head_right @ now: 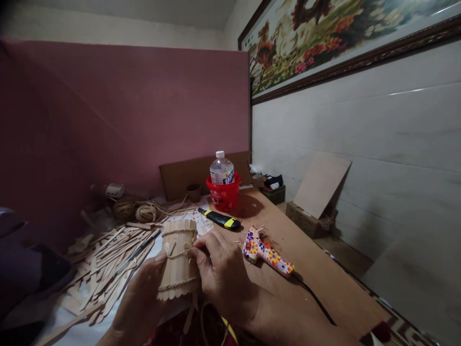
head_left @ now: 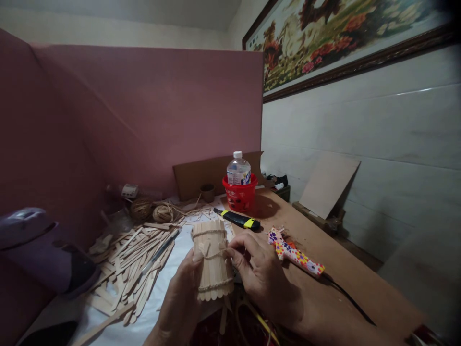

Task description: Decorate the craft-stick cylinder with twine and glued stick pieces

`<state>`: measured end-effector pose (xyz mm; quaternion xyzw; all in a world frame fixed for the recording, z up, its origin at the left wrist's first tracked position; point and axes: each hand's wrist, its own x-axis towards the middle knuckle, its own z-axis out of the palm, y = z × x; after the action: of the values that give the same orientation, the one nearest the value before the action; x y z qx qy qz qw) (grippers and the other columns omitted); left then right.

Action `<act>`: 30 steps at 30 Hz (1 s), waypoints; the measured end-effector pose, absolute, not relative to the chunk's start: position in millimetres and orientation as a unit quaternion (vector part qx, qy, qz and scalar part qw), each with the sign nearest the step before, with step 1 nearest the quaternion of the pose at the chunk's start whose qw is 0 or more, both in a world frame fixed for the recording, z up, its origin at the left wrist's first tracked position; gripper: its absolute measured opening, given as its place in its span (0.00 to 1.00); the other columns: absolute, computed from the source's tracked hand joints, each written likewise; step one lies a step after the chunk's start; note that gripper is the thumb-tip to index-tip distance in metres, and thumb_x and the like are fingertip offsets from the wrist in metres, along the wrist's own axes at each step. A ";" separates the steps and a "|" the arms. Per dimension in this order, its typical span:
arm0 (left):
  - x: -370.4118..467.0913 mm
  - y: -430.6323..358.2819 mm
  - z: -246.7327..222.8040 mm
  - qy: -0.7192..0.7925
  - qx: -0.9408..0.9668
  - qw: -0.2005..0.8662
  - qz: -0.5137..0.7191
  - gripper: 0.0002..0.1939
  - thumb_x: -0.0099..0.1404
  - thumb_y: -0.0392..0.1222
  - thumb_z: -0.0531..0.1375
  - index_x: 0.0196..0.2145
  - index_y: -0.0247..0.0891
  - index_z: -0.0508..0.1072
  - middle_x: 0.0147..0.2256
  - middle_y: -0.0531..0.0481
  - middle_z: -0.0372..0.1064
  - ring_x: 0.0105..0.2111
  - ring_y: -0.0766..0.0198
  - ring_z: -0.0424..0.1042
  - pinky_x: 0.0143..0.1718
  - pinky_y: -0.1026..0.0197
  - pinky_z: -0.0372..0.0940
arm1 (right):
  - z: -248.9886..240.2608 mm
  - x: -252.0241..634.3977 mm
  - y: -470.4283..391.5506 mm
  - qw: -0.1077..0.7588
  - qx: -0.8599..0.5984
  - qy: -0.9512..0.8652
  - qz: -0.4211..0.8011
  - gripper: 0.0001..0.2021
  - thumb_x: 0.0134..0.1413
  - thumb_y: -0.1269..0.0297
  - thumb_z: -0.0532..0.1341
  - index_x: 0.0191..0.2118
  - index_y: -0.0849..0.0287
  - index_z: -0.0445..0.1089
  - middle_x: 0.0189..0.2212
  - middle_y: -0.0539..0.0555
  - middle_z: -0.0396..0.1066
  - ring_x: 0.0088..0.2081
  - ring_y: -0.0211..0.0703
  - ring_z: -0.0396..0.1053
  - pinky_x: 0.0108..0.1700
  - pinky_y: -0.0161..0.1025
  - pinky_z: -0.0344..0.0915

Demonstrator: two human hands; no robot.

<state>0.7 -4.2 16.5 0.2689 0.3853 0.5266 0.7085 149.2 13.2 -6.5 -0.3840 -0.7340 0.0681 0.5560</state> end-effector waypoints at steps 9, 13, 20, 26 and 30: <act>-3.2 -3.6 13.2 0.376 0.257 0.730 0.510 0.17 0.58 0.46 0.62 0.43 0.36 0.75 0.38 0.41 0.78 0.34 0.50 0.76 0.34 0.53 0.69 | -6.9 148.6 8.3 0.551 -0.376 -0.739 0.090 0.05 0.61 0.73 0.55 0.35 0.59 0.66 0.31 0.51 0.68 0.34 0.40 0.66 0.37 0.38 0.61; -3.8 -3.2 12.0 0.360 0.254 0.739 0.510 0.16 0.59 0.45 0.61 0.42 0.34 0.75 0.36 0.40 0.78 0.32 0.50 0.76 0.31 0.54 0.69 | -4.5 148.2 8.4 0.547 -0.378 -0.741 0.094 0.06 0.61 0.73 0.54 0.35 0.59 0.66 0.31 0.52 0.68 0.35 0.40 0.66 0.38 0.38 0.61; -0.7 -4.8 15.8 0.368 0.252 0.723 0.528 0.12 0.55 0.44 0.63 0.37 0.35 0.76 0.30 0.45 0.77 0.28 0.55 0.74 0.28 0.57 0.67 | -5.5 149.4 7.0 0.544 -0.369 -0.749 0.086 0.07 0.61 0.75 0.53 0.35 0.59 0.65 0.31 0.52 0.68 0.35 0.41 0.66 0.38 0.38 0.62; 0.1 -1.4 13.3 0.335 0.271 0.723 0.539 0.15 0.54 0.41 0.64 0.40 0.34 0.77 0.33 0.43 0.78 0.32 0.54 0.74 0.34 0.55 0.69 | -8.8 148.9 9.6 0.547 -0.360 -0.752 0.082 0.09 0.62 0.76 0.51 0.37 0.59 0.66 0.33 0.54 0.68 0.36 0.43 0.66 0.38 0.41 0.64; 0.8 -0.7 12.9 0.321 0.287 0.717 0.548 0.17 0.52 0.41 0.65 0.40 0.35 0.77 0.35 0.43 0.78 0.34 0.52 0.74 0.34 0.56 0.68 | -8.9 148.6 10.2 0.548 -0.349 -0.755 0.083 0.09 0.61 0.76 0.51 0.37 0.59 0.66 0.33 0.54 0.68 0.36 0.43 0.67 0.38 0.40 0.64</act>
<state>0.8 -0.7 12.9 0.2875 0.3213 0.5478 0.7170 148.6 10.2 -8.9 -0.3495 -0.7551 0.0834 0.5483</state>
